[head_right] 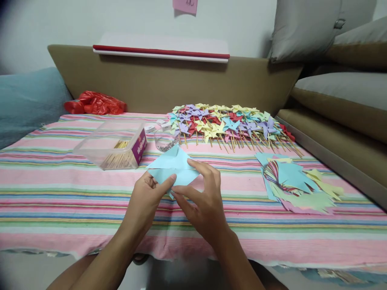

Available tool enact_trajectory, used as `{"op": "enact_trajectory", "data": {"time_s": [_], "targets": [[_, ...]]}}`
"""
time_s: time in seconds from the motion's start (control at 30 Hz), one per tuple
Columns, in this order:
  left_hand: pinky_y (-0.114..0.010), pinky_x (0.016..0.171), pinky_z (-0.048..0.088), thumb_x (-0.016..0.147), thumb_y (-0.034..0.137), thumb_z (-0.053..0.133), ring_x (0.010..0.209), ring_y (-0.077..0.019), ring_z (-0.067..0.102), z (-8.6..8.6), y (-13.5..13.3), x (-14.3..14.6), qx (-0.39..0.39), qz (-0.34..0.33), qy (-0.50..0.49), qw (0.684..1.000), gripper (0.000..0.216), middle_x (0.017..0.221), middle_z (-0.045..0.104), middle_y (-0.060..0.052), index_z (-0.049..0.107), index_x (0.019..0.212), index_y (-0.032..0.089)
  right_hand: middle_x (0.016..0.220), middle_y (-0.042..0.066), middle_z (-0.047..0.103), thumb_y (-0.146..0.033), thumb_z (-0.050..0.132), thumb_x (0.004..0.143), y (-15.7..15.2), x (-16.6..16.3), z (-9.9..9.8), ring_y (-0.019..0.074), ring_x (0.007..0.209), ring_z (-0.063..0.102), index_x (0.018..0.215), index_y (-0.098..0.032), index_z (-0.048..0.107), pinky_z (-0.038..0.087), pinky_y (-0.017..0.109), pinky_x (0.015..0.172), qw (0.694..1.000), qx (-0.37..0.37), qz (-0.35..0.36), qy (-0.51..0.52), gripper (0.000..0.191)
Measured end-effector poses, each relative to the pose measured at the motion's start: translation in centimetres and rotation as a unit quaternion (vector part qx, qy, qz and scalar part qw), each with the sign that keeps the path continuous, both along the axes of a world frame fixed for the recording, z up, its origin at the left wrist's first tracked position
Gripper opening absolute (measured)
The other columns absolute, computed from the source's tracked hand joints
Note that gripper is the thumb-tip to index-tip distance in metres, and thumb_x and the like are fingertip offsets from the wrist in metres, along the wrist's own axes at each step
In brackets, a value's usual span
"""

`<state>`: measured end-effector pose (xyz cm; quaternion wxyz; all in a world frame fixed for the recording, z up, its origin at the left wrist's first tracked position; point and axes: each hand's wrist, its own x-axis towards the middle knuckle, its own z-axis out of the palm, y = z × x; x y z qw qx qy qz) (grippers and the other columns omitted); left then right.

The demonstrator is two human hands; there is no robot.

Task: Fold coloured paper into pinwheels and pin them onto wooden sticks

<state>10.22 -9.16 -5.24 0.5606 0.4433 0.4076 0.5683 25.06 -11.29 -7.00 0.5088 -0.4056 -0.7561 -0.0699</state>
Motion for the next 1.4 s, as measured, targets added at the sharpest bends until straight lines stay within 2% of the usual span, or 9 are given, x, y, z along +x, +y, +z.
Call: {"op": "enact_trajectory", "data": {"time_s": [0.37,0.47,0.53,0.83,0.97,1.17,1.27,1.33,1.4], "targets": [[-0.031,0.080,0.053,0.075,0.031,0.080,0.088,-0.0210,0.070,0.0,-0.1,-0.1,-0.005,0.027,0.041,0.999,0.032,0.095,0.077,-0.004,0.070,0.102,0.017,0.134,0.008,0.054,-0.016,0.072,0.086,-0.5,-0.5,0.0,0.0317,0.122,0.055,0.096,-0.031,0.070,0.047,0.054,0.100,0.999,0.022,-0.028,-0.002,0.018],[-0.027,0.067,0.050,0.076,0.032,0.079,0.073,-0.0172,0.066,0.1,-0.2,-0.1,-0.006,0.040,0.087,0.995,0.025,0.080,0.073,0.000,0.070,0.095,0.017,0.130,0.009,0.056,-0.016,0.069,0.088,-0.6,-0.6,0.2,0.0309,0.122,0.056,0.093,-0.028,0.070,0.047,0.052,0.100,0.998,-0.010,-0.032,0.050,0.012],[-0.026,0.064,0.049,0.078,0.032,0.078,0.070,-0.0165,0.065,0.1,-0.3,-0.2,-0.010,0.027,0.100,0.995,0.024,0.076,0.071,0.001,0.070,0.095,0.017,0.128,0.011,0.058,-0.019,0.066,0.089,-0.5,-0.7,0.2,0.0312,0.123,0.055,0.090,-0.026,0.069,0.047,0.052,0.100,0.994,-0.046,-0.035,0.093,0.007],[-0.032,0.080,0.055,0.080,0.037,0.078,0.091,-0.0227,0.071,0.3,-0.6,-0.2,0.005,-0.057,0.069,0.996,0.036,0.102,0.077,-0.006,0.070,0.111,0.020,0.132,0.011,0.058,-0.032,0.068,0.089,0.1,0.1,-0.4,0.0306,0.132,0.052,0.086,-0.025,0.071,0.045,0.052,0.107,0.960,-0.166,-0.035,0.222,0.008],[-0.030,0.083,0.054,0.082,0.034,0.077,0.097,-0.0215,0.069,0.2,-0.7,-0.4,0.025,-0.092,0.088,0.992,0.039,0.107,0.075,-0.004,0.067,0.119,0.024,0.135,0.010,0.057,-0.037,0.069,0.089,0.3,0.3,-0.6,0.0314,0.133,0.052,0.087,-0.026,0.073,0.048,0.050,0.103,0.944,-0.204,-0.026,0.256,0.012],[-0.026,0.068,0.047,0.086,0.037,0.072,0.077,-0.0170,0.062,0.2,-0.7,-0.5,0.039,-0.092,0.136,0.986,0.027,0.088,0.068,-0.001,0.067,0.107,0.022,0.134,0.010,0.057,-0.038,0.071,0.088,0.4,0.3,-0.6,0.0301,0.132,0.052,0.088,-0.026,0.075,0.046,0.049,0.108,0.938,-0.212,-0.010,0.273,0.013],[-0.025,0.068,0.045,0.086,0.036,0.072,0.077,-0.0160,0.060,0.4,-0.7,-0.4,0.051,-0.079,0.149,0.984,0.022,0.086,0.065,0.000,0.068,0.102,0.022,0.134,0.010,0.056,-0.038,0.072,0.087,0.5,0.3,-0.7,0.0296,0.132,0.052,0.087,-0.025,0.075,0.046,0.049,0.109,0.937,-0.217,-0.003,0.273,0.013],[-0.025,0.069,0.046,0.086,0.035,0.072,0.079,-0.0164,0.060,0.5,-0.7,-0.3,0.059,-0.070,0.156,0.984,0.020,0.087,0.067,0.000,0.068,0.100,0.021,0.134,0.010,0.056,-0.037,0.075,0.085,0.6,0.1,-0.8,0.0293,0.133,0.051,0.090,-0.025,0.073,0.047,0.047,0.108,0.927,-0.221,0.009,0.303,0.014],[-0.024,0.067,0.045,0.086,0.035,0.072,0.078,-0.0161,0.060,0.5,-0.8,-0.3,0.063,-0.064,0.159,0.983,0.018,0.086,0.067,0.000,0.067,0.096,0.021,0.133,0.010,0.058,-0.037,0.079,0.080,0.6,0.0,-0.8,0.0284,0.130,0.054,0.105,-0.026,0.067,0.050,0.045,0.105,0.901,-0.237,0.031,0.362,0.030]]}}
